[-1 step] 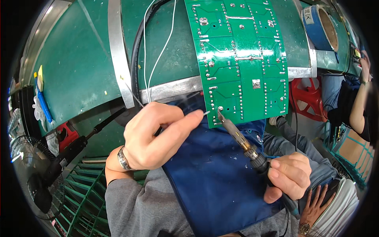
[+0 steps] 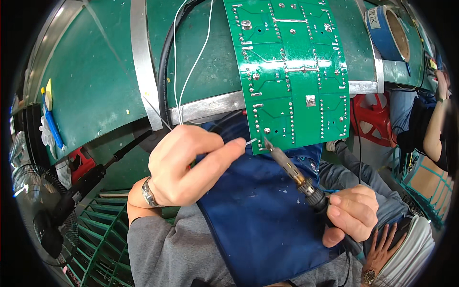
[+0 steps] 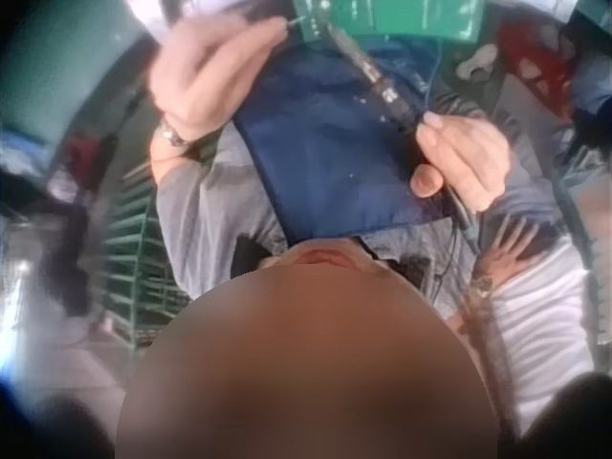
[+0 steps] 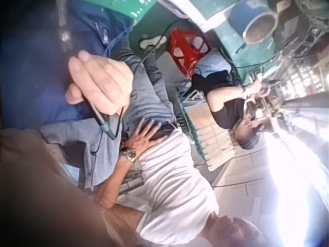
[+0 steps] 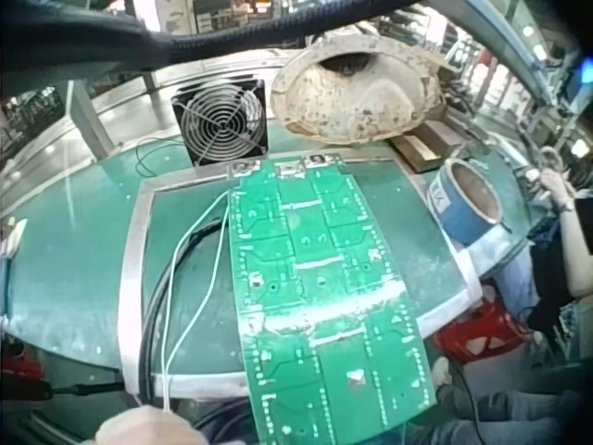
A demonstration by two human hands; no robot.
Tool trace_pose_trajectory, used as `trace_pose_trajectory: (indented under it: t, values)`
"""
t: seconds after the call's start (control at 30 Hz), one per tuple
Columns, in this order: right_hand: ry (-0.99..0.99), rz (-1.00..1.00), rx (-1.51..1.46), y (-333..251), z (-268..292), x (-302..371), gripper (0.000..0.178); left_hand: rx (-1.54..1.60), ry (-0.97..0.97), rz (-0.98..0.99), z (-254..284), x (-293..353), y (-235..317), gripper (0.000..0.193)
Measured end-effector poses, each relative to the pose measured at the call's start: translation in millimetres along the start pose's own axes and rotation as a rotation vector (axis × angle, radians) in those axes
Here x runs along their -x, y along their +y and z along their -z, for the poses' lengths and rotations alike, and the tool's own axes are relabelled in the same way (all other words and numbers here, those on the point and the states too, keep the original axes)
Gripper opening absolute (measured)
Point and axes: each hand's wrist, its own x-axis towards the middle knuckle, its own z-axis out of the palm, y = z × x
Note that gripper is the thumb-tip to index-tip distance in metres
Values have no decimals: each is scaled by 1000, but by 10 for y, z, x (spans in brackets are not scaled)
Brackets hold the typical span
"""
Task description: The person solders wires and electronic components onto a green printed circuit board using a soldering iron and solder wire.
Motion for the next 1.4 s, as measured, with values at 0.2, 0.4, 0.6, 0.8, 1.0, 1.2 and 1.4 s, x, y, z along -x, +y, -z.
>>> trace_pose_trajectory:
  t: [0.2,0.4,0.6,0.8,1.0,1.2,1.4]
  values:
    - [-4,12,-77,13,11,48,28,-58,-50,-203,-2,40,-38,41]
    - [-57,62,-10,-39,-12,50,28,-80,-79,-252,-16,-25,-11,40]
    - [-115,120,4,43,64,37,31,58,-78,250,130,-112,86,34]
    - [114,-15,63,174,203,-8,31,-24,97,123,116,-376,-221,26]
    - [45,-232,269,314,11,-260,43,18,123,100,-61,-470,-366,26]
    - [33,-275,193,404,-27,-359,41,4,93,181,-79,-488,-359,27]
    - [-61,-217,136,447,11,-430,21,-2,100,142,-58,-533,-396,27]
